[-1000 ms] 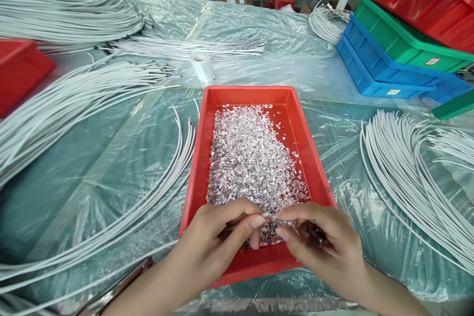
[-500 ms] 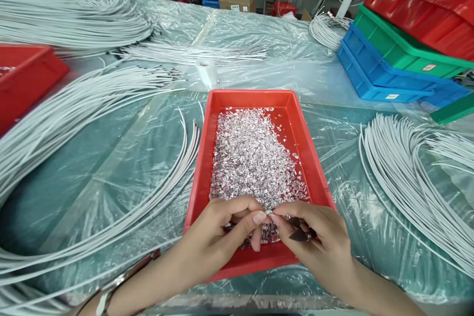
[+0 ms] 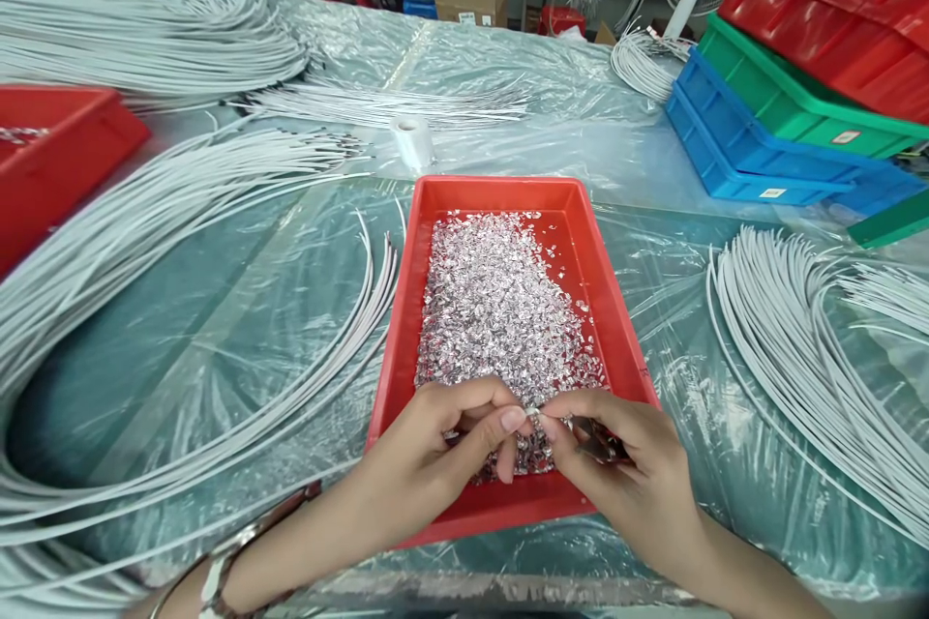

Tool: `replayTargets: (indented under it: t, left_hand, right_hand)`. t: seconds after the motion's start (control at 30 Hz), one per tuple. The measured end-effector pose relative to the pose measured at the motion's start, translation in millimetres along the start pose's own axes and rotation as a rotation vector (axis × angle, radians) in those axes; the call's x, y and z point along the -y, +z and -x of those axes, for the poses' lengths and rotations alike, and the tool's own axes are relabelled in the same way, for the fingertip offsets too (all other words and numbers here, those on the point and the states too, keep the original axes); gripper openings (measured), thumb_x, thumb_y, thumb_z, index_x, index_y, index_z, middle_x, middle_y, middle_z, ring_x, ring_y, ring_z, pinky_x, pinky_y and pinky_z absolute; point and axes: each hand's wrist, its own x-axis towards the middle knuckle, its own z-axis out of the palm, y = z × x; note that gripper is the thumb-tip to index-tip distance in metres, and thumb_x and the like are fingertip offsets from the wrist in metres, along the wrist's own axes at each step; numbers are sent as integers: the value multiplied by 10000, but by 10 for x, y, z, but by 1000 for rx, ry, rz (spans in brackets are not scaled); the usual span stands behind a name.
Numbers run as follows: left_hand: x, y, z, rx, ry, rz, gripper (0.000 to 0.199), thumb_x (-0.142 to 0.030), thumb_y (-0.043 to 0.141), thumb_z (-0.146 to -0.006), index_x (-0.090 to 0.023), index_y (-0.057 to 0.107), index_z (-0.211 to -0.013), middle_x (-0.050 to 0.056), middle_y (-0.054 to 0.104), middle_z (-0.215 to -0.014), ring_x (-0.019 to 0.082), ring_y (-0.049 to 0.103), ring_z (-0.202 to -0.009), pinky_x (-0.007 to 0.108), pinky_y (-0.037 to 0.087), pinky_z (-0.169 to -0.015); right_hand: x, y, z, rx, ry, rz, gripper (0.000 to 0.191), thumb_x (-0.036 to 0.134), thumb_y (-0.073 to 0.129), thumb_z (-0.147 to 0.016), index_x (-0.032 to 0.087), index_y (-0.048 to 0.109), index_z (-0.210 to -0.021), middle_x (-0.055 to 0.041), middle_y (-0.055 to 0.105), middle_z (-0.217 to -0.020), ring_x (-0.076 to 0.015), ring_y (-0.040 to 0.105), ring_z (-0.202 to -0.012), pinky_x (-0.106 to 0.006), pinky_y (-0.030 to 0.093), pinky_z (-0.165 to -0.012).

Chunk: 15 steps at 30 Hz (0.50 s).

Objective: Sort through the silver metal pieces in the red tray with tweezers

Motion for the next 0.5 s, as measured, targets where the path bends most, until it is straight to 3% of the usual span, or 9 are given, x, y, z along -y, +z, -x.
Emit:
replayTargets:
  t: [0.5]
  left_hand:
    - [123, 12, 16, -134, 64, -94, 208, -228, 518, -933, -176, 666, -796, -16, 704, -716, 104, 651, -675, 183, 484, -639]
  right_hand:
    - [43, 23, -22, -66, -68, 43, 211, 38, 592, -840, 235, 641, -896, 35, 710, -725, -92, 607, -529, -180, 495, -494]
